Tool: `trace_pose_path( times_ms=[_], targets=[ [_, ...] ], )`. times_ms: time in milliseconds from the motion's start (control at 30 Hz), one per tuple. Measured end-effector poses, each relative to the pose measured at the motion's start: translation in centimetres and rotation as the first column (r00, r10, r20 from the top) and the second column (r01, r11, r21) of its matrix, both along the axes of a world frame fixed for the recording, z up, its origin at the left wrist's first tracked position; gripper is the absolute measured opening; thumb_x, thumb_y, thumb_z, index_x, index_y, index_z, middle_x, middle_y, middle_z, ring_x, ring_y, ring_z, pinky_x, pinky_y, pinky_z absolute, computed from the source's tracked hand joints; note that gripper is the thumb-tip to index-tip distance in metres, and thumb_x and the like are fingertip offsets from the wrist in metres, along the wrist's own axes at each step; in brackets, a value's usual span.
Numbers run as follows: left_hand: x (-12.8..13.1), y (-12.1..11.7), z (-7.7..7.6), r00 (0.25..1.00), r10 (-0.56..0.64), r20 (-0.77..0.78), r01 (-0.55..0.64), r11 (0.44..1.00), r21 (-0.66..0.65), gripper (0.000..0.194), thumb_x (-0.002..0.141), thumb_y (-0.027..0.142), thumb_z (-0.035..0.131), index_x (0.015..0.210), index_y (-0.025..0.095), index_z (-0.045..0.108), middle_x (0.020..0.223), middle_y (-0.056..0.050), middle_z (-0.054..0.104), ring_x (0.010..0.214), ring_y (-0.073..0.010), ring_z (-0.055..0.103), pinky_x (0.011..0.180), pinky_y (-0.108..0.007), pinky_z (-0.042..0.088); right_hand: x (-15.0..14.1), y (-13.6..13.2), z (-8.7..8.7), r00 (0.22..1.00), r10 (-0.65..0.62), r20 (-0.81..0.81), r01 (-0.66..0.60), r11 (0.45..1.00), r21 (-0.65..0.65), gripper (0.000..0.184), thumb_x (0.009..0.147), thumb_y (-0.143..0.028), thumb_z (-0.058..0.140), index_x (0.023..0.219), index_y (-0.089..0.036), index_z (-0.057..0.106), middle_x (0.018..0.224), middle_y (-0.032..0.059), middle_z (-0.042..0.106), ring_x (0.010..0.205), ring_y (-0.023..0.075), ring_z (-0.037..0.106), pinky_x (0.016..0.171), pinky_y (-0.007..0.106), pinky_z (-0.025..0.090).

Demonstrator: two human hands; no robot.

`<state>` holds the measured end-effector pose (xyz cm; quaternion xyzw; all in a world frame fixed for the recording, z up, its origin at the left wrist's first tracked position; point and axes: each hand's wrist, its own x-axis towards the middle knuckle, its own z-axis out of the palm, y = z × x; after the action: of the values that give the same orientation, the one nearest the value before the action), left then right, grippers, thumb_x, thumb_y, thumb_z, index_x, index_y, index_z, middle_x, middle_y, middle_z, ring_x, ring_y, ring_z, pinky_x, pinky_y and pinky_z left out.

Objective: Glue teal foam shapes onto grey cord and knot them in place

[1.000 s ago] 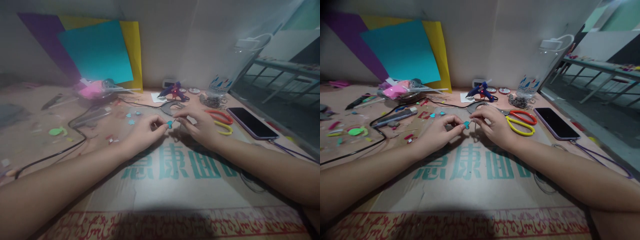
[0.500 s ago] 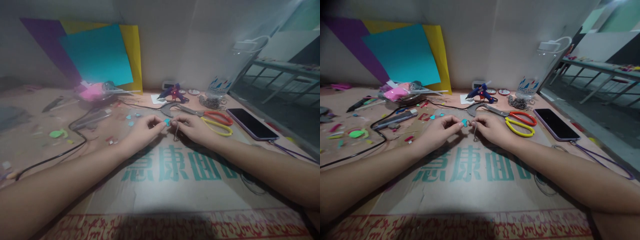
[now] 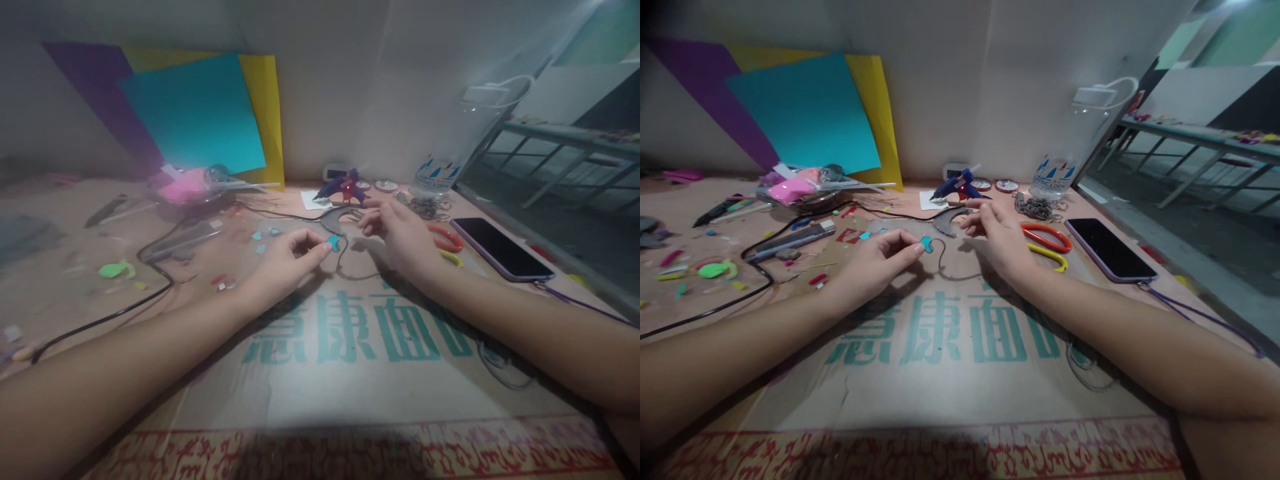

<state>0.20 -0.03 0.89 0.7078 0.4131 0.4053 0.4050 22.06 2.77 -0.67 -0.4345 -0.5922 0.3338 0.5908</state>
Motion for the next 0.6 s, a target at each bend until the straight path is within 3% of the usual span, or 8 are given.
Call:
trace_pose_path(
  times_ms=[67,167,233,333,400,600],
  targets=[
    [-0.1,0.0,-0.1,1.000,0.023,0.003,-0.023,1.000,0.001,0.017,0.083,0.033,0.064,0.077,0.018,0.061,0.071,0.001,0.061,0.067,-0.0133,0.055,0.065,-0.026,0.044,0.3,-0.1,0.7,0.992,-0.099,-0.081,0.103,0.994,0.037,0.027,0.098,-0.042,0.048,0.086,-0.021,0.060,0.073,0.0004,0.062,0.067,0.0124,0.057,0.068,0.026,0.048],
    [-0.2,0.2,-0.4,0.998,0.055,0.028,-0.055,0.998,-0.006,0.019,0.084,0.036,0.064,0.081,0.017,0.062,0.073,0.001,0.060,0.068,-0.0130,0.054,0.064,-0.026,0.043,0.2,-1.4,2.0,0.975,-0.174,0.141,0.154,0.978,0.144,0.040,0.095,-0.044,0.053,0.063,-0.020,0.055,0.062,-0.0012,0.054,0.060,0.0112,0.051,0.062,0.025,0.043],
    [-0.2,0.4,-0.6,0.997,0.067,0.043,-0.067,0.998,-0.010,0.021,0.085,0.038,0.063,0.083,0.017,0.063,0.075,0.001,0.060,0.069,-0.0131,0.054,0.065,-0.026,0.042,-0.5,-2.7,2.7,0.921,-0.074,0.383,0.024,0.991,0.134,0.040,0.093,-0.042,0.056,0.061,-0.019,0.060,0.058,-0.0008,0.055,0.059,0.0118,0.051,0.060,0.026,0.041],
    [-0.2,0.5,-0.6,0.996,0.066,0.060,-0.066,0.998,0.000,0.023,0.085,0.039,0.063,0.082,0.016,0.063,0.076,0.000,0.061,0.071,-0.0137,0.054,0.067,-0.027,0.043,-2.1,-4.4,3.0,0.812,0.146,0.565,-0.141,0.989,-0.053,0.021,0.088,-0.036,0.062,0.084,-0.019,0.074,0.066,-0.0004,0.065,0.060,0.0125,0.056,0.057,0.025,0.041],
    [-0.2,0.4,-0.6,0.997,0.048,0.055,-0.049,0.999,0.014,0.022,0.086,0.038,0.063,0.082,0.017,0.064,0.077,0.000,0.063,0.074,-0.0142,0.056,0.069,-0.027,0.043,-2.9,-5.0,2.9,0.814,0.210,0.541,-0.155,0.977,-0.147,0.021,0.087,-0.036,0.063,0.093,-0.019,0.075,0.069,-0.0005,0.067,0.058,0.0118,0.057,0.054,0.024,0.041],
    [-0.1,0.2,-0.7,1.000,0.029,-0.011,-0.029,0.997,0.066,0.019,0.084,0.035,0.064,0.076,0.017,0.062,0.072,0.001,0.061,0.070,-0.0138,0.055,0.067,-0.026,0.043,-3.3,-5.1,2.6,0.922,0.218,0.321,-0.119,0.946,-0.302,0.027,0.087,-0.044,0.062,0.084,-0.018,0.067,0.067,-0.0003,0.065,0.051,0.0102,0.056,0.043,0.021,0.040]
  ],
)
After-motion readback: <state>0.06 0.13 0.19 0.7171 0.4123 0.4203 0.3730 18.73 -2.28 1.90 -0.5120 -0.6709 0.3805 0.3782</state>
